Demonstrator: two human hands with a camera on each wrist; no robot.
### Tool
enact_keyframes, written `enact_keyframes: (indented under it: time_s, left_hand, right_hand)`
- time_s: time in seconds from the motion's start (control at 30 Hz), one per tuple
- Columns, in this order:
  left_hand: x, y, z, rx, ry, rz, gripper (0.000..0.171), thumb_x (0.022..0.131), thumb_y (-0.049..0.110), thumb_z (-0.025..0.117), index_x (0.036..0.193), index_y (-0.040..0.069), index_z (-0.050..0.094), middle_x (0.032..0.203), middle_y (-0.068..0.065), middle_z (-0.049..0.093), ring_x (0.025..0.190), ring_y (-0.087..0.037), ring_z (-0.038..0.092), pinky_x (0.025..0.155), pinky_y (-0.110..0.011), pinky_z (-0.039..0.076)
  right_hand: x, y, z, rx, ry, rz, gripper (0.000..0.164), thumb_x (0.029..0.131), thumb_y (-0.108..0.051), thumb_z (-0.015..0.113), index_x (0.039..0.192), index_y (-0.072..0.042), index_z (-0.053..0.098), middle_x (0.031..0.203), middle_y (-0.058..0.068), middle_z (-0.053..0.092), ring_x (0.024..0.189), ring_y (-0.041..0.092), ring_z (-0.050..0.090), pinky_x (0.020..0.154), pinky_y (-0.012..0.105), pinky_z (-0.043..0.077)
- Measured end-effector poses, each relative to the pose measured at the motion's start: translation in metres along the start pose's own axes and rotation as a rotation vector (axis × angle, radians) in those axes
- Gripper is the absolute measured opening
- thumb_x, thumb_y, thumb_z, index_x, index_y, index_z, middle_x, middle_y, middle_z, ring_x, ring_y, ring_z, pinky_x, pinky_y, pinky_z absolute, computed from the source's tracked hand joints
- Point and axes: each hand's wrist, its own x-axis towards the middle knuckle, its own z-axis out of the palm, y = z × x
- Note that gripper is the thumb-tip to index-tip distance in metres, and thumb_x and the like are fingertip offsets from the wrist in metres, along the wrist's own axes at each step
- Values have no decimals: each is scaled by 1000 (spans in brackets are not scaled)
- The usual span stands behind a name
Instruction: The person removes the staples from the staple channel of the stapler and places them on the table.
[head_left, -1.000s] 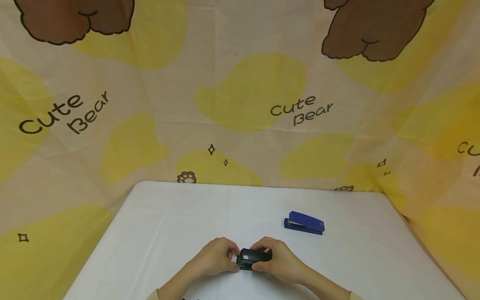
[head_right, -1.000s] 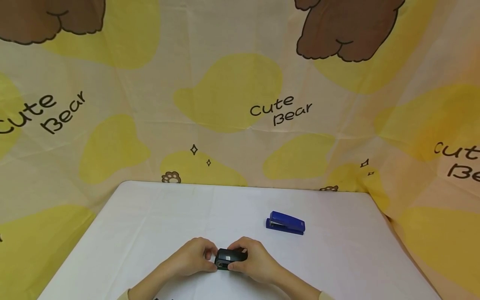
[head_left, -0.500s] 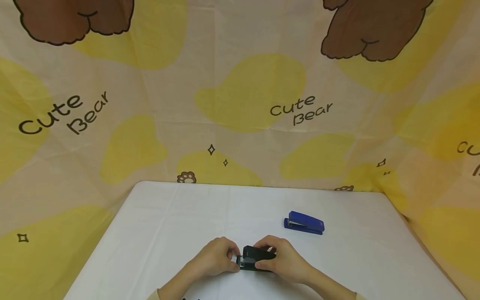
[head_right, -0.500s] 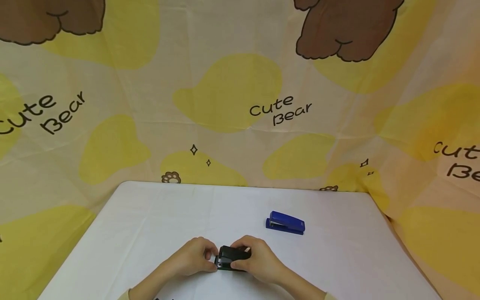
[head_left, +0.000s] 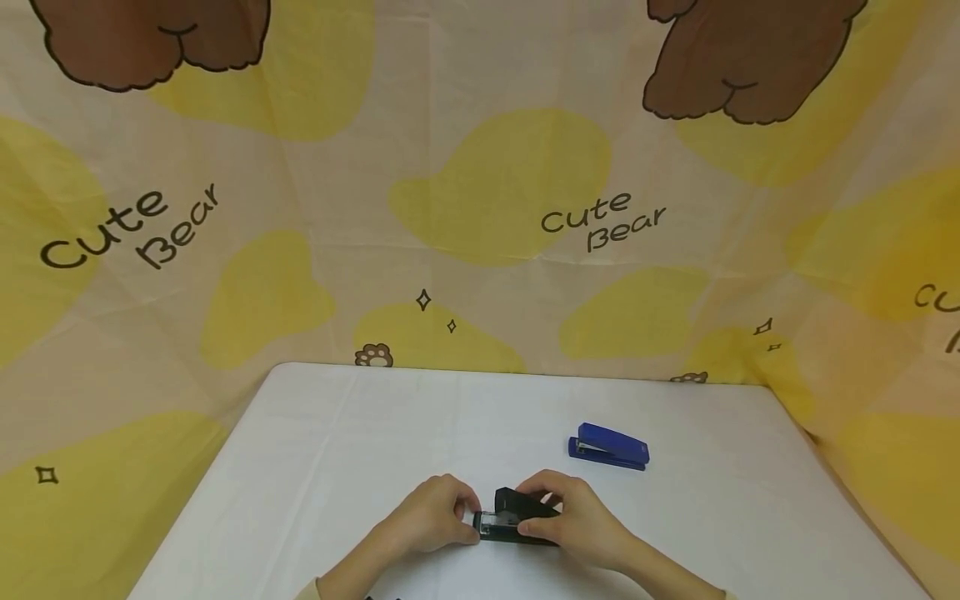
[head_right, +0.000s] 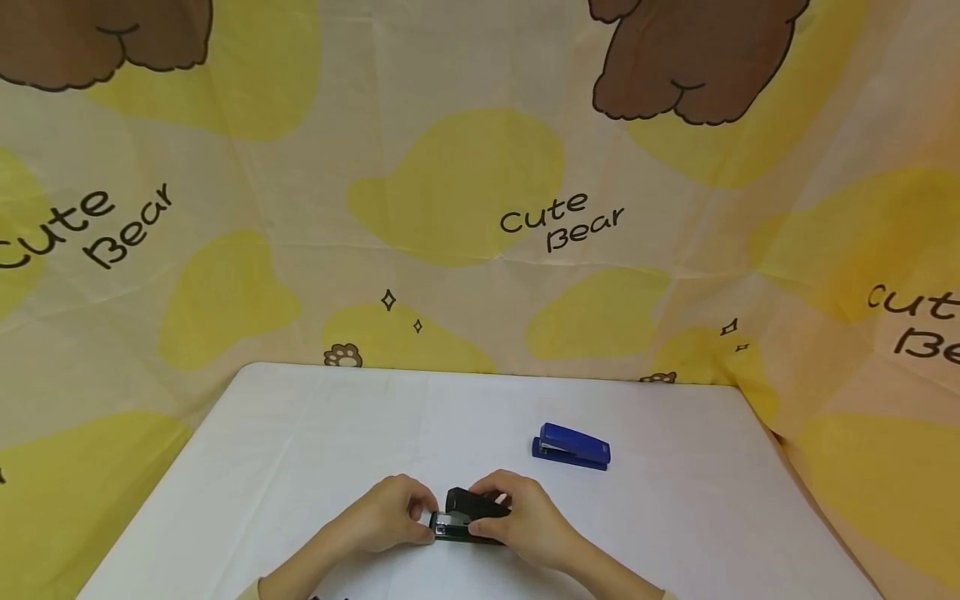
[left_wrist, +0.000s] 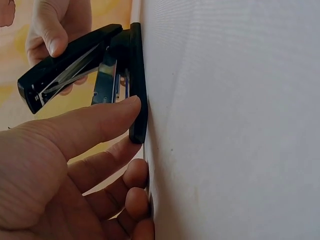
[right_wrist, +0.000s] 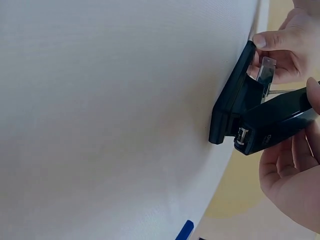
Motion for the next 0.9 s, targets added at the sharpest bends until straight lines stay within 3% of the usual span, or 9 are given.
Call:
enact_keyframes:
  time_s: [0.63, 0.9]
  left_hand:
    - [-2, 1, 1, 13, 2, -15, 26, 73, 11, 90, 96, 8, 79, 64, 5, 52, 58, -10, 45, 56, -28, 35]
    - [-4, 2, 1, 29, 11, -11, 27, 74, 11, 90, 99, 6, 79, 65, 5, 52, 60, -10, 45, 57, -28, 35]
  right_hand:
    - [-15, 0, -12, 11, 62, -27, 33, 89, -21, 85, 118, -14, 71, 114, -4, 73, 101, 12, 64, 89, 33, 52]
    - [-18, 1, -16, 12, 69, 16, 34, 89, -21, 85, 119, -12, 70, 116, -3, 73, 105, 14, 63, 89, 31, 51]
